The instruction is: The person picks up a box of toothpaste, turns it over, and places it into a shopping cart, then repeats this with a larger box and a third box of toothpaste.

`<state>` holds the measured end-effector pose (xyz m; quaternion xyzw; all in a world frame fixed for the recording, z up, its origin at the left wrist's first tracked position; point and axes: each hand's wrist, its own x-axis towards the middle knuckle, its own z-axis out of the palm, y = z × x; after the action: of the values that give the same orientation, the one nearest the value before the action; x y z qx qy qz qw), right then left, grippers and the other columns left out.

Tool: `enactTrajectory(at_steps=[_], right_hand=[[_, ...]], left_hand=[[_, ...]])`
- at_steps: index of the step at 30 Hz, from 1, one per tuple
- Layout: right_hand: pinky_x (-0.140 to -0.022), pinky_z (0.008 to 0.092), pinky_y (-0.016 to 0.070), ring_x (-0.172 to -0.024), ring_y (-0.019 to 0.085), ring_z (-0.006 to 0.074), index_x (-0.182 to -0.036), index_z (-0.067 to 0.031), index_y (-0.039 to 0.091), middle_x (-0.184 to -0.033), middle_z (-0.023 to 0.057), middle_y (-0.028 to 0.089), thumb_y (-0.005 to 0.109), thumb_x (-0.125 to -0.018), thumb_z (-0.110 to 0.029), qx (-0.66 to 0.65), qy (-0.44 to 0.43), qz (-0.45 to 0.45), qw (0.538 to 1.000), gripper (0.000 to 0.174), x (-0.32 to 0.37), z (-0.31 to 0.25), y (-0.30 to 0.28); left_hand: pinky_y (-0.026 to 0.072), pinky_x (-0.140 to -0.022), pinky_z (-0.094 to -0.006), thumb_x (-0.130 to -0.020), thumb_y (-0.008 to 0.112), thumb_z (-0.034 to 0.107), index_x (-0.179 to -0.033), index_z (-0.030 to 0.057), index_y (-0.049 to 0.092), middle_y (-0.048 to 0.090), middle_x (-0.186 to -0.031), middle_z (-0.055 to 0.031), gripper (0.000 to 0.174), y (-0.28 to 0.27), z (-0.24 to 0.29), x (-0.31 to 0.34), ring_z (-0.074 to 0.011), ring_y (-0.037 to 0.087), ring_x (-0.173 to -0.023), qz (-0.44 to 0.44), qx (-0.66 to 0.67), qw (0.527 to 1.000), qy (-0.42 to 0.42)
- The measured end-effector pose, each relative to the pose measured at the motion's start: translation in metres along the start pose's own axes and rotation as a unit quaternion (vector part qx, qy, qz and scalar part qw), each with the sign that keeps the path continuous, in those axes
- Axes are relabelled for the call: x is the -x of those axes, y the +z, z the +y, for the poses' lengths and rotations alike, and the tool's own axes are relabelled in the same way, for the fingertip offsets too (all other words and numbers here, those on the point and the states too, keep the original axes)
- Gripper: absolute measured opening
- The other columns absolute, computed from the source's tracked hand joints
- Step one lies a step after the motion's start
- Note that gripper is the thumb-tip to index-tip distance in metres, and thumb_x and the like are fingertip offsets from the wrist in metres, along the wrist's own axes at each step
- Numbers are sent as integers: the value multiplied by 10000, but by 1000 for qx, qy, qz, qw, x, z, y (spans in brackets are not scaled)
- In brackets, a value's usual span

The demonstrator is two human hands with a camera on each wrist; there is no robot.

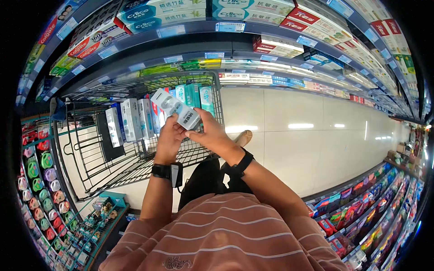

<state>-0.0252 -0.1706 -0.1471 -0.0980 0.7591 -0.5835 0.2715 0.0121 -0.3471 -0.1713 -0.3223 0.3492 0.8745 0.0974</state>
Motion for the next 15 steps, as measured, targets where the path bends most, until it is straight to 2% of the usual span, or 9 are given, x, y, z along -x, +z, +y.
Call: enactTrajectory(at_steps=[2,5,8,10,11,12,13,15], right_hand=[[-950,359,515,-1183,590,310,-1428,-9,420,-1321,217,541,809,-808,-263,65,-26,46,996,775,2,-8,1],[-913,360,526,-1099,627,335,-1372,-18,463,-1230,212,592,802,-800,-245,81,-44,93,991,703,4,-9,-3],[-868,360,530,-1004,648,282,-1322,-34,497,-1109,156,644,784,-815,-230,28,-35,113,993,615,6,-13,-19],[-847,345,528,-971,637,233,-1308,-43,510,-1066,119,650,772,-831,-229,-64,5,124,990,576,3,-8,-35],[-837,338,527,-954,631,208,-1302,-48,516,-1045,101,653,766,-839,-228,-111,24,129,985,556,3,-10,-43],[-827,310,519,-971,599,157,-1302,-40,522,-1084,80,632,743,-877,-220,-127,41,112,985,512,8,-13,-54],[-827,304,520,-978,599,156,-1302,-32,522,-1097,85,631,735,-886,-218,-150,47,109,981,502,11,-17,-62],[-827,293,522,-993,600,153,-1301,-16,524,-1121,95,630,720,-905,-213,-195,61,104,973,483,19,-21,-76]], left_hand=[[521,-907,-374,-954,658,347,-1245,22,569,669,-1138,-103,446,13,-6,4,-222,651,-1052,-13,23,1000,6],[523,-898,-360,-958,661,353,-1237,19,573,667,-1121,-97,444,29,-8,10,-214,648,-1041,-16,17,1000,4],[519,-894,-346,-971,641,358,-1202,6,591,660,-1081,-79,424,39,-4,14,-193,642,-1016,-28,-33,999,-11],[519,-889,-338,-977,633,383,-1207,1,582,646,-1091,-81,448,39,-3,17,-187,637,-1017,-49,-90,994,-28],[524,-879,-344,-979,630,394,-1216,4,572,637,-1125,-94,460,39,0,20,-198,639,-1029,-34,-136,990,-1],[529,-870,-350,-981,628,405,-1225,6,562,627,-1160,-106,473,39,3,25,-209,642,-1040,-19,-182,983,26],[534,-860,-356,-983,625,416,-1235,8,551,618,-1194,-118,485,38,8,27,-220,644,-1052,-6,-228,972,54],[504,-937,-364,-988,595,450,-1306,-13,505,568,-1279,-134,570,23,12,23,-240,593,-1163,28,-270,956,114]])
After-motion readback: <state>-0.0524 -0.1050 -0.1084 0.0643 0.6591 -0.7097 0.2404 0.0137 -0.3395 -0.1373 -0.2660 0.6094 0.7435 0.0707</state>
